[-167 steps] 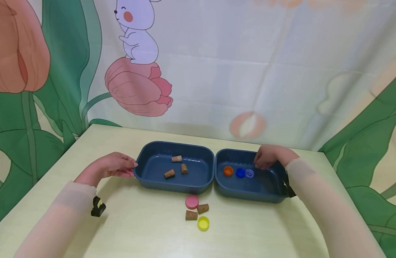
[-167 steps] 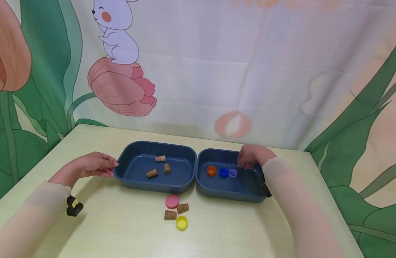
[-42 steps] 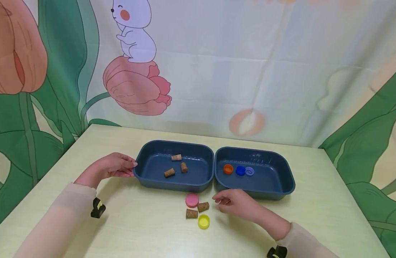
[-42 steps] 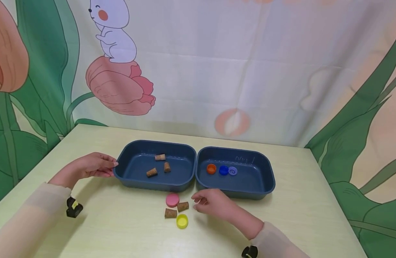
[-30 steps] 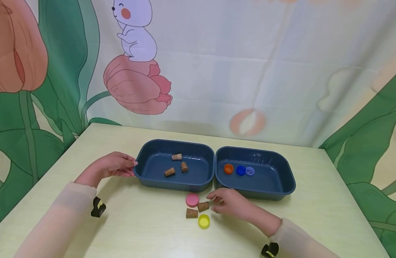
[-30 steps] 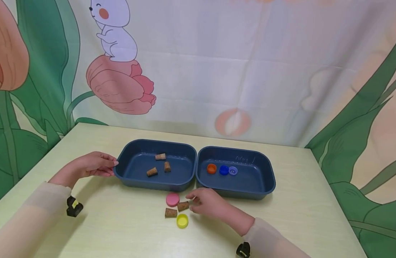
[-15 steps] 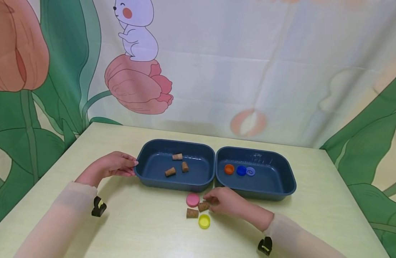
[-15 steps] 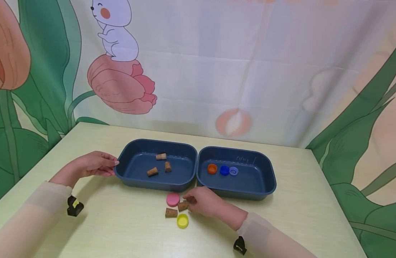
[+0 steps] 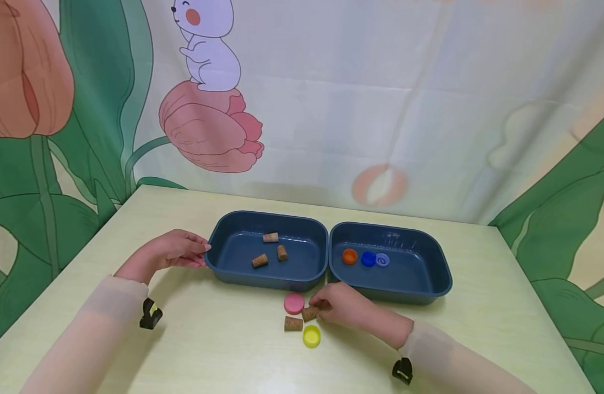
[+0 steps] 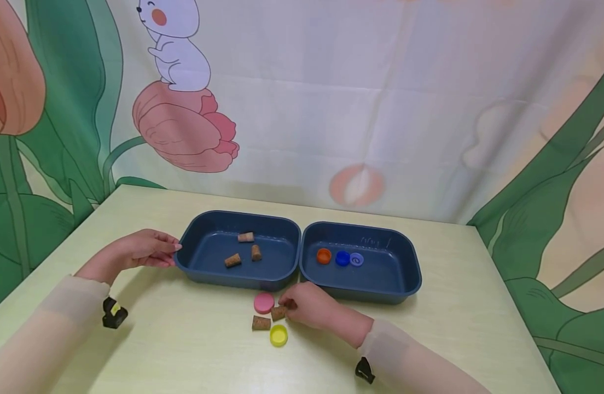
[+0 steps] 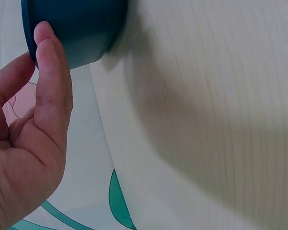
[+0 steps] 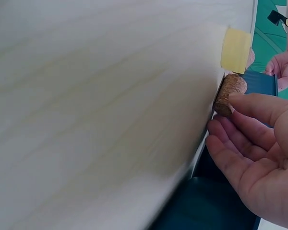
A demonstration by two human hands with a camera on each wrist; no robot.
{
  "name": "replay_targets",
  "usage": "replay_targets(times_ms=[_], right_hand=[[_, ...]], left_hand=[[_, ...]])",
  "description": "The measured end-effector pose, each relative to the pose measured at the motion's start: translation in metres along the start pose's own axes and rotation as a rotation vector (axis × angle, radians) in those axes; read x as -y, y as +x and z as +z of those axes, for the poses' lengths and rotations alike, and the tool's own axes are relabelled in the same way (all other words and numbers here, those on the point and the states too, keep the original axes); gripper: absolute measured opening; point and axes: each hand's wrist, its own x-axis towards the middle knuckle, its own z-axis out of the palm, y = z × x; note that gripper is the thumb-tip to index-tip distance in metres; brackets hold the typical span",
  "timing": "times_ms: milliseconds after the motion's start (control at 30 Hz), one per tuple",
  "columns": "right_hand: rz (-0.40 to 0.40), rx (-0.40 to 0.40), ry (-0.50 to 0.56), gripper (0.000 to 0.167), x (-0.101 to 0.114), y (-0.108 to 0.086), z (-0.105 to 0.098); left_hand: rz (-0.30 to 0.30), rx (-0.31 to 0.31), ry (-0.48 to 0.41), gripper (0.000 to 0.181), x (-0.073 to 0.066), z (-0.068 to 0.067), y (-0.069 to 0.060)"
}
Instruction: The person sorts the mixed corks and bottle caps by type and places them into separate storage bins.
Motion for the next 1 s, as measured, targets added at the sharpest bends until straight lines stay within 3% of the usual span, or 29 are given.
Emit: replay_targets(times_ms=[200,1000], right_hand=[[-0.022,-0.012,-0.05,0.013,0.0008,0.0011,-0.0003],[-0.002,0.009,-0.046,0.008,0.0051,0.0013,-0.0035]], left_hand=[[0.0,-0.002,0.0,0.029,0.0,-0.0012,0.0005],[0.012,0.011,0.0,0.028,0.0002,-0.001,0.0]])
